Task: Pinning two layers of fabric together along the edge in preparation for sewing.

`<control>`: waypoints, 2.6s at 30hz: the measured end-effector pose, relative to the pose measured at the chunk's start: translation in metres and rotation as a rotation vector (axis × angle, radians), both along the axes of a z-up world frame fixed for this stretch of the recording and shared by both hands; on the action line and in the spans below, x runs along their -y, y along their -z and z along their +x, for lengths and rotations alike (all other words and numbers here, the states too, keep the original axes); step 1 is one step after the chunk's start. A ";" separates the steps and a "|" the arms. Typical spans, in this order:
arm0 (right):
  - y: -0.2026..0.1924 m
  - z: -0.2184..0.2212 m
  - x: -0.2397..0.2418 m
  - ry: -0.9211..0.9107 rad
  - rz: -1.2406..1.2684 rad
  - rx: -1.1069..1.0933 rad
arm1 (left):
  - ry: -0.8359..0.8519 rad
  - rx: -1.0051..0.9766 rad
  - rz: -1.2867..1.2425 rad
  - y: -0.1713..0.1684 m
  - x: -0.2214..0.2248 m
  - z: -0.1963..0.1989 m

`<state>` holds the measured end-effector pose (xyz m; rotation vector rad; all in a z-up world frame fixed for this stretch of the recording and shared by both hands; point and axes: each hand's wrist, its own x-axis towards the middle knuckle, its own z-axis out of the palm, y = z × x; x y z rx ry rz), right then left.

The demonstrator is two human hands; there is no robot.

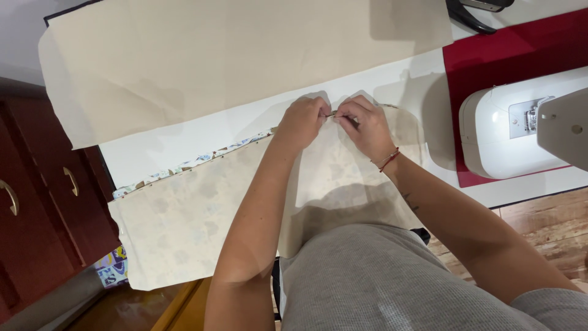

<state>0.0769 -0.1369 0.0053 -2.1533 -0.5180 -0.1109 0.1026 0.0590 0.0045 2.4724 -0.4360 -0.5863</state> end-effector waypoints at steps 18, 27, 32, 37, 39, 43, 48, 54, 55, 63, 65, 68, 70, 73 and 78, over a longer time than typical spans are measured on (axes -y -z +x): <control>-0.002 0.001 0.008 -0.017 0.024 -0.081 | 0.047 -0.236 -0.099 -0.011 -0.010 0.013; -0.002 0.000 0.006 -0.030 -0.005 -0.098 | 0.052 -0.219 -0.105 0.002 -0.012 0.011; -0.004 0.001 0.004 -0.014 0.001 -0.138 | 0.042 -0.205 -0.155 -0.007 -0.017 0.008; -0.003 0.001 0.005 -0.016 0.055 -0.165 | 0.019 -0.229 -0.195 -0.020 -0.020 0.008; -0.004 0.001 0.004 -0.024 0.092 -0.169 | 0.027 -0.226 -0.216 -0.018 -0.022 0.008; -0.008 -0.001 0.001 -0.013 0.129 -0.187 | 0.022 -0.217 -0.257 -0.017 -0.022 0.008; 0.000 0.002 0.008 -0.025 0.134 -0.200 | 0.016 -0.243 -0.297 -0.030 -0.025 0.008; -0.022 0.002 0.019 -0.203 0.157 -0.163 | 0.055 -0.233 -0.240 -0.019 -0.026 0.009; -0.025 0.002 0.020 -0.265 0.114 -0.120 | 0.052 -0.221 -0.232 -0.014 -0.025 0.009; -0.021 0.007 0.053 -0.205 -0.058 -0.008 | 0.015 0.065 0.004 0.029 -0.013 -0.007; -0.005 0.009 0.078 -0.008 -0.127 -0.092 | -0.092 0.242 0.032 0.011 -0.005 -0.017; 0.007 0.017 0.099 -0.034 -0.219 0.167 | -0.077 0.368 -0.063 0.006 0.012 -0.020; 0.001 0.021 0.097 -0.034 -0.245 0.105 | -0.071 0.402 -0.083 0.015 0.025 -0.016; -0.007 0.028 0.090 -0.051 -0.304 0.035 | -0.055 0.468 -0.115 0.028 0.041 -0.010; -0.006 0.035 0.088 -0.101 -0.411 0.045 | -0.011 0.410 -0.113 0.031 0.060 -0.005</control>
